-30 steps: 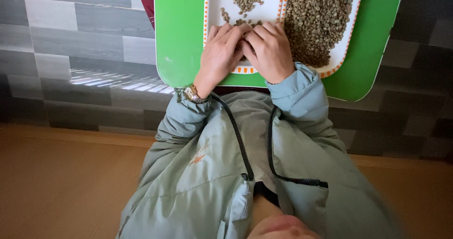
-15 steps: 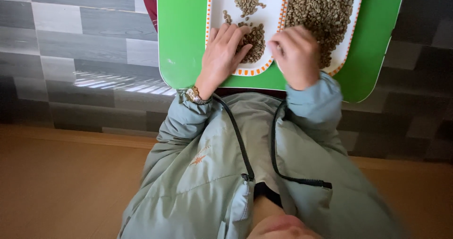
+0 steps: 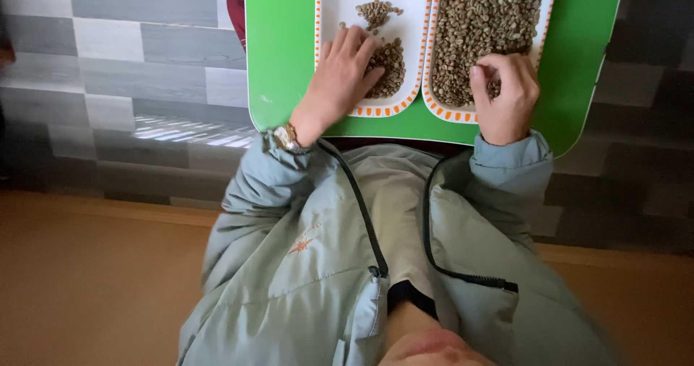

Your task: The person sorts green coffee beans by hand, picking them up from a pile and placing them into a right tray, then relocating beans from a left tray to the right tray.

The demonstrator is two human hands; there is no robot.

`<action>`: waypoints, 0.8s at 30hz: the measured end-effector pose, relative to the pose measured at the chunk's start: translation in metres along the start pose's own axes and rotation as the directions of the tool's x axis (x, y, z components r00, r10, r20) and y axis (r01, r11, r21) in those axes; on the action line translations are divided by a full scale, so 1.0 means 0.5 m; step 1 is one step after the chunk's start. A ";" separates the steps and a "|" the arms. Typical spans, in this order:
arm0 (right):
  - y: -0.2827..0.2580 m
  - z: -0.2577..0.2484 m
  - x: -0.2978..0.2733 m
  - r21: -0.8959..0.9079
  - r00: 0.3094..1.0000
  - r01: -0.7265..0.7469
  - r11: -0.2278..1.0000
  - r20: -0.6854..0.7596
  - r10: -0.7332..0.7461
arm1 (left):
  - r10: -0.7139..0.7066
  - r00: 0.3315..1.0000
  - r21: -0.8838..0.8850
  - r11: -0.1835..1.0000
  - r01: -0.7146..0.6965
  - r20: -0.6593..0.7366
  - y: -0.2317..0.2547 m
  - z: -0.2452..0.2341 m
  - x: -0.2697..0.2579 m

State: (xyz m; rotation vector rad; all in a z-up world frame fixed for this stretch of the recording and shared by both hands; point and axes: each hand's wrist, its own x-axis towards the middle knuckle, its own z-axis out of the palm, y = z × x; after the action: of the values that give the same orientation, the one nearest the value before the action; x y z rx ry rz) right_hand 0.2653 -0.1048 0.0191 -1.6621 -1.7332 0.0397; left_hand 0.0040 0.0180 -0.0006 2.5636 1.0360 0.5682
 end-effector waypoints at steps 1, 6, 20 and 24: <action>-0.016 -0.008 0.006 0.013 1.000 0.007 1.000 -0.009 -0.007 | 0.020 0.999 0.069 0.997 -0.023 0.041 -0.013 0.011 0.009; -0.012 -0.009 -0.004 0.019 0.999 0.031 0.999 -0.043 -0.030 | 0.128 0.991 0.137 0.983 -0.123 -0.026 -0.050 0.008 0.114; -0.010 -0.026 -0.023 0.029 0.997 0.050 0.998 -0.055 -0.048 | 0.141 0.822 -0.094 0.990 -0.107 0.551 -0.050 0.006 0.106; -0.022 -0.030 -0.017 0.046 0.995 0.079 0.996 -0.057 -0.076 | 0.294 0.950 -0.163 0.948 -0.275 0.109 -0.062 0.000 0.141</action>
State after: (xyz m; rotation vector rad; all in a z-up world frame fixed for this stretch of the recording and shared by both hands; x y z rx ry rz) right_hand 0.2626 -0.1208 0.0316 -1.5464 -1.7402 -0.0007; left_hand 0.0325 0.0896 0.0033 2.5945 0.5602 0.5154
